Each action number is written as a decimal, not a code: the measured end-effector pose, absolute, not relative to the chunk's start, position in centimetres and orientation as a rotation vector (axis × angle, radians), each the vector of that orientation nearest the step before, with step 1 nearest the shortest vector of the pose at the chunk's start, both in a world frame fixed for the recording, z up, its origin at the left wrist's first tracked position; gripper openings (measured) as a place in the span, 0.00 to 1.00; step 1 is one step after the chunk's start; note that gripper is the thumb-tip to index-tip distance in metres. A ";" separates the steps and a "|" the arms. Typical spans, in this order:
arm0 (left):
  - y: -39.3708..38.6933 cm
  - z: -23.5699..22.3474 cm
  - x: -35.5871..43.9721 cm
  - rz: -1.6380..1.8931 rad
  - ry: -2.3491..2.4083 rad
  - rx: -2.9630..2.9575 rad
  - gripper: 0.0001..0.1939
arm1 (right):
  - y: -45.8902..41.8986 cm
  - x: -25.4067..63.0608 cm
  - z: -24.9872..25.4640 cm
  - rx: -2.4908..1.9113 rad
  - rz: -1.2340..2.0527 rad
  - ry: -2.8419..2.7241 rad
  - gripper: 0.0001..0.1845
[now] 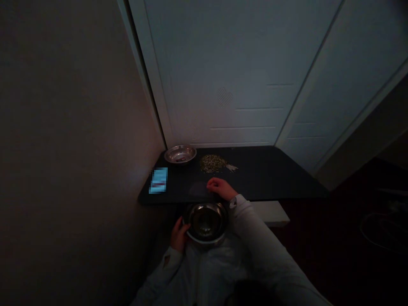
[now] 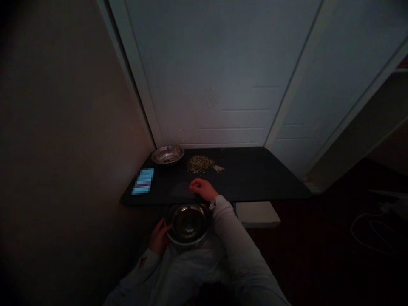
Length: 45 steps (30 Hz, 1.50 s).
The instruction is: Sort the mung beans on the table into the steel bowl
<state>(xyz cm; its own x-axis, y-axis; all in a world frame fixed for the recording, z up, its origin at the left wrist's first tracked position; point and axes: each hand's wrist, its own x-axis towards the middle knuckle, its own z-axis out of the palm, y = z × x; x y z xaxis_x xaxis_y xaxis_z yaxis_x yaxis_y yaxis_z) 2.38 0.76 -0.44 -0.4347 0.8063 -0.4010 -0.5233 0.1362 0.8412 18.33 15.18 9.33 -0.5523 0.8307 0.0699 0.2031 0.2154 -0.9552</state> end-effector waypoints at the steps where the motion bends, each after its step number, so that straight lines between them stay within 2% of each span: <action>1: 0.7 -0.3 2.4 1.546 1.341 0.322 0.23 | 15.3 18.4 9.4 -0.950 1.347 -1.870 0.11; 7: 0.7 -0.6 2.0 1.529 1.397 0.355 0.21 | 17.7 19.5 9.7 -1.040 1.215 -1.665 0.12; 13: 0.8 -0.4 2.0 1.549 1.404 0.365 0.21 | 20.4 21.6 9.0 -1.349 0.607 -1.575 0.12; 16: 0.7 0.1 2.2 1.540 1.411 0.368 0.22 | 20.3 21.9 9.0 -1.419 0.467 -1.594 0.12; 32: 0.7 0.1 2.4 1.531 1.339 0.269 0.22 | 19.5 21.8 9.2 -1.505 0.381 -1.729 0.09; 38: 0.7 0.0 2.5 1.494 1.371 0.298 0.26 | 19.4 21.7 9.3 -1.472 0.402 -1.702 0.10; 45: 0.8 0.1 2.4 1.497 1.378 0.325 0.23 | 19.4 21.7 9.2 -1.490 0.382 -1.689 0.09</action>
